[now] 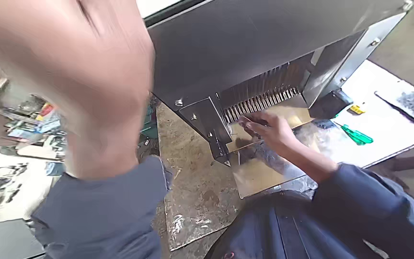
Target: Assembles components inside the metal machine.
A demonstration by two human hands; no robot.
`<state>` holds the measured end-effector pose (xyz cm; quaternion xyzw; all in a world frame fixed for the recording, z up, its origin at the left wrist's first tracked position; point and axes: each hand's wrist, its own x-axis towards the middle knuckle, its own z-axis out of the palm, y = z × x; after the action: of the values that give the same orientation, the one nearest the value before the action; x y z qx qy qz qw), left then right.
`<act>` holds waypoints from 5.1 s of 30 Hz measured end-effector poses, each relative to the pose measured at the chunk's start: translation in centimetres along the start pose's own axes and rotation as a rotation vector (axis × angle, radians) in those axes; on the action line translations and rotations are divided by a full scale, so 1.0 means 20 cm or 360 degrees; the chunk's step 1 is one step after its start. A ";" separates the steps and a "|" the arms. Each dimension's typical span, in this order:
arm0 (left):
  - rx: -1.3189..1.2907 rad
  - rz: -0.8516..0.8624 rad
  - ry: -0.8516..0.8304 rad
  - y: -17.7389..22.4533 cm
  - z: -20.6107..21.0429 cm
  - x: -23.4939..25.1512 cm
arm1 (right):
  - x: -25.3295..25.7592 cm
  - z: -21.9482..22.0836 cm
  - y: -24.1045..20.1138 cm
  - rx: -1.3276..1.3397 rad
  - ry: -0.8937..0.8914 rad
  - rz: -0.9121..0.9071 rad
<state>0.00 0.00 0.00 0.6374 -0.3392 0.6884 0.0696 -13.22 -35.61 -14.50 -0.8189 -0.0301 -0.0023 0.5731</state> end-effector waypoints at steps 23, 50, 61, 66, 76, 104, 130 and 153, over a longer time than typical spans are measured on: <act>-0.1778 -0.2154 -0.0740 1.60 -0.26 -0.17 | -0.45 -0.11 -0.02 0.0489 -0.0393 -0.0060; -0.0614 -0.0774 -0.0638 1.28 -0.15 -0.49 | 0.20 0.27 0.05 -0.1115 0.0244 -0.0402; -0.0648 -0.0808 -0.0680 1.28 -0.16 -0.49 | 0.22 0.25 0.02 -0.0540 0.0182 -0.0210; -0.0644 -0.0790 -0.0713 1.28 -0.16 -0.49 | 0.22 0.22 -0.05 -0.0246 0.0161 -0.0076; -0.0573 -0.0757 -0.0719 1.28 -0.16 -0.48 | 0.20 0.21 -0.02 -0.0421 -0.0004 0.0087; -0.0551 -0.0749 -0.0716 1.29 -0.17 -0.48 | 0.22 0.29 0.02 -0.0593 0.0057 -0.0163; -0.0521 -0.0701 -0.0719 1.30 -0.15 -0.48 | 0.23 0.15 -0.18 0.0069 0.0172 -0.0452; -0.0495 -0.0713 -0.0695 1.30 -0.15 -0.48 | 0.19 0.18 -0.08 -0.0413 -0.0237 -0.0073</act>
<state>-14.42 -14.85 -18.54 0.8100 -0.2984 0.4436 0.2411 -9.62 -31.55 -13.99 -0.8832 -0.0907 0.0414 0.4583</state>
